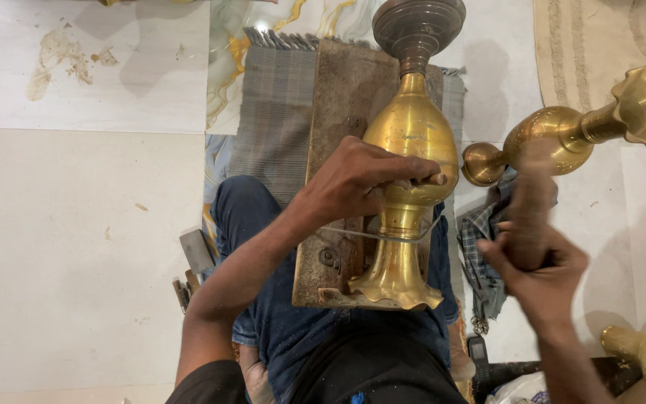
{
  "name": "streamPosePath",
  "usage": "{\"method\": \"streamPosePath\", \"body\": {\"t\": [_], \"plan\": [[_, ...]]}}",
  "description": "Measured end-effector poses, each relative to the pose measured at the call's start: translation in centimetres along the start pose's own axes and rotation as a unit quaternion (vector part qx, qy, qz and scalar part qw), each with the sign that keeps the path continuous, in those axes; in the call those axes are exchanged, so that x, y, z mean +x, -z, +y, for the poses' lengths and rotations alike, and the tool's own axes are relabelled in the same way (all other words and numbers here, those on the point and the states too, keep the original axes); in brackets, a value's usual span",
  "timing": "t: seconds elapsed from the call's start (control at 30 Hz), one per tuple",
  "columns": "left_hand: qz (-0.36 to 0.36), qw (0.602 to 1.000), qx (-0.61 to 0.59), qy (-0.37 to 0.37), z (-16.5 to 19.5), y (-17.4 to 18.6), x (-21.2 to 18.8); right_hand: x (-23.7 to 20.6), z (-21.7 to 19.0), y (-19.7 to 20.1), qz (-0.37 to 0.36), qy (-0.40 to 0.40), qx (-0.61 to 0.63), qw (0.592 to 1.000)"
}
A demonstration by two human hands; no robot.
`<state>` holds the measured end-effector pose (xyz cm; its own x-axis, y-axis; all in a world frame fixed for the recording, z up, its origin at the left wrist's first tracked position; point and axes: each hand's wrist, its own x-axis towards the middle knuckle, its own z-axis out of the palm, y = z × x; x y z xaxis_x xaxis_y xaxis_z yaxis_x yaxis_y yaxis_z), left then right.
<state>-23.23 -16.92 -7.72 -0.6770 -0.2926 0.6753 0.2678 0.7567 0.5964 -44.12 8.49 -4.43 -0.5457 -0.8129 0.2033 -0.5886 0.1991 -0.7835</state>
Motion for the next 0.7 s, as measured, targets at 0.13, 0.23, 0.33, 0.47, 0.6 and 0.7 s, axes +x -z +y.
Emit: {"method": "streamPosePath", "body": {"t": [0.13,0.23,0.33,0.47,0.6,0.7], "plan": [[0.018,0.999,0.048,-0.011,-0.4,-1.0,-0.7,3.0,-2.6,2.9,-0.041,0.12,-0.142,0.982],[0.032,0.998,0.048,0.005,-0.9,-1.8,-1.2,4.8,-5.8,4.8,-0.084,0.108,-0.331,0.934],[0.088,0.995,0.031,0.02,-0.7,-2.6,-2.2,6.4,-9.6,5.6,-0.154,0.081,-0.349,0.921],[0.144,0.986,0.062,0.05,-0.3,-3.5,-3.0,8.0,-13.7,4.7,-0.193,0.06,-0.426,0.882],[0.231,0.964,0.08,0.108,0.8,-5.2,-3.5,9.3,-16.6,4.0,-0.232,0.087,-0.479,0.842],[0.326,0.94,0.048,0.091,1.6,-6.2,-3.7,10.6,-17.8,3.5,-0.263,-0.002,-0.502,0.824]]}}
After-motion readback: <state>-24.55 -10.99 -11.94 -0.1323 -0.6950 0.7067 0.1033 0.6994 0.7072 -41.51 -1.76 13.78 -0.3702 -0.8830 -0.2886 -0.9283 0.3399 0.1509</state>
